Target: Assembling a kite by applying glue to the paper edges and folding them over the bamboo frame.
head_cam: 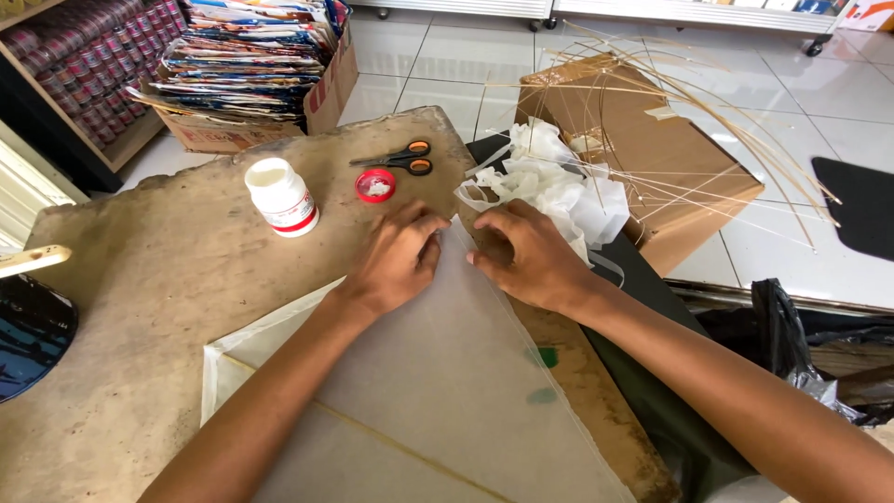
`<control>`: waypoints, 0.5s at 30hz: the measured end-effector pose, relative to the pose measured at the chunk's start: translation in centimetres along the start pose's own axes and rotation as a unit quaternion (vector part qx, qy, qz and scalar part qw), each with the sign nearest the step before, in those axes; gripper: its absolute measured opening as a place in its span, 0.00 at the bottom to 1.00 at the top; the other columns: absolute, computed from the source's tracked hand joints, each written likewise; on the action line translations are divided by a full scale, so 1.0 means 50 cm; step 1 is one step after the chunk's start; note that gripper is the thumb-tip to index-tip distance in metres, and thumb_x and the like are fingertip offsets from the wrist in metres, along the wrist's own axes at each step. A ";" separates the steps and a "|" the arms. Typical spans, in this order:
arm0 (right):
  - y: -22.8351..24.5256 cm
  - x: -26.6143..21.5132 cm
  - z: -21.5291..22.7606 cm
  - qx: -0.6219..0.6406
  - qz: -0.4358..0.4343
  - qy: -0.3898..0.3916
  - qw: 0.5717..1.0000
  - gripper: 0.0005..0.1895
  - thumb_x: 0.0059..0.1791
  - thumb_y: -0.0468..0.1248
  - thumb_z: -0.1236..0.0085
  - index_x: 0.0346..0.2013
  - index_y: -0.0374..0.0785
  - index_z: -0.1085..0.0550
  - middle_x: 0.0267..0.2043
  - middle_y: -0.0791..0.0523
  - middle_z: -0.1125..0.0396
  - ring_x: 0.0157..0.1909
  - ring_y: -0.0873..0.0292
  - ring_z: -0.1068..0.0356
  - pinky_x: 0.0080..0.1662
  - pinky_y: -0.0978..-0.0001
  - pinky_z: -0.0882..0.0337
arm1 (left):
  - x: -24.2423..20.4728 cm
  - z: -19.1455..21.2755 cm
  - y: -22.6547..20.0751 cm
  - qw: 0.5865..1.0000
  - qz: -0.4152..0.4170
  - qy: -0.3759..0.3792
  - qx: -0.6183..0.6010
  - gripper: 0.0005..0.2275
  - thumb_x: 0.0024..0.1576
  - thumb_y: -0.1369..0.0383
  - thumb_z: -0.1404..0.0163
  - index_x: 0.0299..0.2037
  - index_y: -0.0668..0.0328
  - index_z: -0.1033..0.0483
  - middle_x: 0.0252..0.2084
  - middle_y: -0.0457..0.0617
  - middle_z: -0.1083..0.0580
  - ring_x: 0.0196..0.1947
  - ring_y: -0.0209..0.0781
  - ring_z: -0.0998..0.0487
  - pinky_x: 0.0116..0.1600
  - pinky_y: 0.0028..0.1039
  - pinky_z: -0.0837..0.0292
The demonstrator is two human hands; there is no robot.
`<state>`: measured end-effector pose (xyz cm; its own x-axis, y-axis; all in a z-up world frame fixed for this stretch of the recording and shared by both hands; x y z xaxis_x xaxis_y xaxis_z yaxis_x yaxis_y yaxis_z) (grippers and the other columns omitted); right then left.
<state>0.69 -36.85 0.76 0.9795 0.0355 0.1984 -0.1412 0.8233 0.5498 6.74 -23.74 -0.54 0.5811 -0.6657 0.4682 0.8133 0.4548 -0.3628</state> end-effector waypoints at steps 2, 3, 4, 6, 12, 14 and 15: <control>0.018 0.005 0.008 -0.015 0.006 0.008 1.000 0.22 0.48 0.41 0.39 0.55 0.37 0.25 0.48 0.42 0.32 0.54 0.39 0.28 0.52 0.49 0.26 | 0.005 -0.009 0.007 1.000 0.004 -0.007 -0.028 0.09 0.57 0.76 0.52 0.44 0.57 0.21 0.38 0.53 0.26 0.43 0.55 0.21 0.46 0.38 0.25; 0.028 0.007 0.008 -0.029 0.012 0.016 0.999 0.24 0.47 0.42 0.40 0.56 0.36 0.26 0.49 0.41 0.32 0.54 0.37 0.29 0.53 0.46 0.27 | 0.005 -0.015 0.012 0.998 0.007 -0.014 -0.056 0.09 0.57 0.76 0.52 0.45 0.60 0.21 0.38 0.56 0.26 0.43 0.56 0.21 0.45 0.38 0.24; 0.026 0.010 0.005 -0.028 0.009 0.018 0.999 0.24 0.47 0.42 0.40 0.56 0.36 0.26 0.49 0.41 0.32 0.54 0.37 0.29 0.53 0.46 0.27 | 0.004 -0.019 0.014 0.998 0.009 -0.011 -0.058 0.09 0.57 0.76 0.52 0.45 0.60 0.21 0.38 0.56 0.26 0.43 0.56 0.21 0.45 0.38 0.24; 0.035 0.019 -0.001 -0.053 0.039 0.025 0.998 0.24 0.48 0.42 0.40 0.57 0.37 0.26 0.49 0.43 0.32 0.54 0.40 0.28 0.53 0.49 0.26 | 0.004 -0.019 0.015 0.998 -0.005 -0.021 -0.059 0.08 0.57 0.76 0.52 0.43 0.59 0.22 0.37 0.54 0.27 0.42 0.55 0.22 0.45 0.37 0.25; 0.023 0.033 -0.027 -0.135 0.055 0.020 0.989 0.23 0.48 0.45 0.42 0.55 0.38 0.25 0.47 0.47 0.33 0.52 0.41 0.31 0.53 0.48 0.30 | 0.014 -0.020 0.018 0.997 -0.019 -0.019 -0.072 0.07 0.56 0.77 0.52 0.42 0.64 0.22 0.38 0.56 0.27 0.42 0.56 0.24 0.45 0.36 0.24; 0.020 0.034 -0.031 -0.140 0.061 0.012 0.988 0.23 0.48 0.46 0.41 0.55 0.39 0.24 0.46 0.47 0.33 0.52 0.41 0.31 0.52 0.48 0.30 | 0.014 -0.027 0.022 0.997 -0.020 -0.015 -0.076 0.07 0.56 0.77 0.51 0.42 0.65 0.22 0.39 0.57 0.27 0.42 0.56 0.24 0.45 0.36 0.25; 0.022 0.034 -0.031 -0.147 0.069 0.000 0.987 0.23 0.47 0.46 0.41 0.54 0.40 0.24 0.46 0.47 0.33 0.51 0.41 0.32 0.52 0.47 0.30 | 0.013 -0.029 0.022 0.996 -0.024 -0.015 -0.079 0.07 0.55 0.77 0.51 0.41 0.66 0.22 0.39 0.58 0.28 0.42 0.57 0.24 0.45 0.37 0.25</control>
<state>2.45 -35.01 0.42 0.9536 0.1596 0.2553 -0.2262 0.9394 0.2576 7.98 -24.54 -1.82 0.5435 -0.6654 0.5117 0.8274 0.3220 -0.4600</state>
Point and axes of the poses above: each hand's wrist, its own x-axis towards the middle knuckle, its own z-axis out of the back of the hand, y = z × x, the point moved 9 cm from there along x, towards the middle knuckle
